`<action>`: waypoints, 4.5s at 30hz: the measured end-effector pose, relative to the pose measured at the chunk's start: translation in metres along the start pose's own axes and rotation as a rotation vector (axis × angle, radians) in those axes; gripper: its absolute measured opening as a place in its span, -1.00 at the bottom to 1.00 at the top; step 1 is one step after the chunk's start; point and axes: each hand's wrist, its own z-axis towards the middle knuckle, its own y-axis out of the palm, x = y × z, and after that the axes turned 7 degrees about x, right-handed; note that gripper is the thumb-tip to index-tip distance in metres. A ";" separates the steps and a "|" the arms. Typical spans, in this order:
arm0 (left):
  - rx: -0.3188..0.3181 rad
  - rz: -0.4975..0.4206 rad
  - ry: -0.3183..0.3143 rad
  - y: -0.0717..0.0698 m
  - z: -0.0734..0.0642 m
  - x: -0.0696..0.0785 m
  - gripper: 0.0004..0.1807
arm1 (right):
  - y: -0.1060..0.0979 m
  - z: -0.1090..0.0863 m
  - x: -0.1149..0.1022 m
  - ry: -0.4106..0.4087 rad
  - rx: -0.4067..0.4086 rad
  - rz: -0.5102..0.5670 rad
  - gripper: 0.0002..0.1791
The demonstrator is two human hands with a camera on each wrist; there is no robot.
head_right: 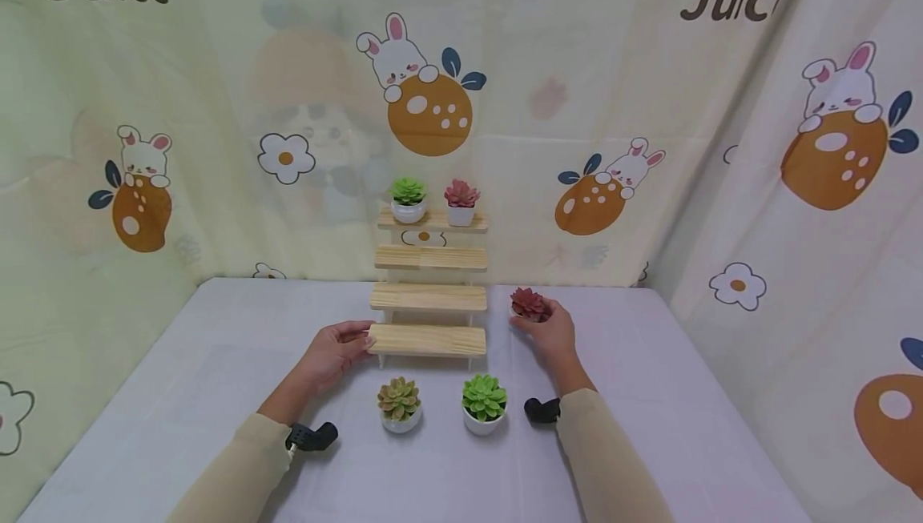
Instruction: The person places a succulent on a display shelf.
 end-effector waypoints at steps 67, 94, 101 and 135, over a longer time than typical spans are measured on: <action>0.006 -0.008 0.001 -0.001 -0.001 0.001 -0.52 | -0.039 -0.038 -0.028 -0.097 -0.050 0.028 0.03; 0.017 0.027 -0.010 0.000 0.000 0.000 -0.55 | -0.031 -0.055 -0.097 -0.202 -0.132 0.240 -0.16; -0.005 0.011 0.000 -0.001 -0.002 0.001 -0.53 | -0.022 -0.058 -0.117 -0.225 -0.155 0.247 -0.23; 0.009 0.013 0.006 0.001 0.000 -0.001 -0.55 | 0.035 -0.051 -0.176 -0.237 -0.243 0.345 -0.32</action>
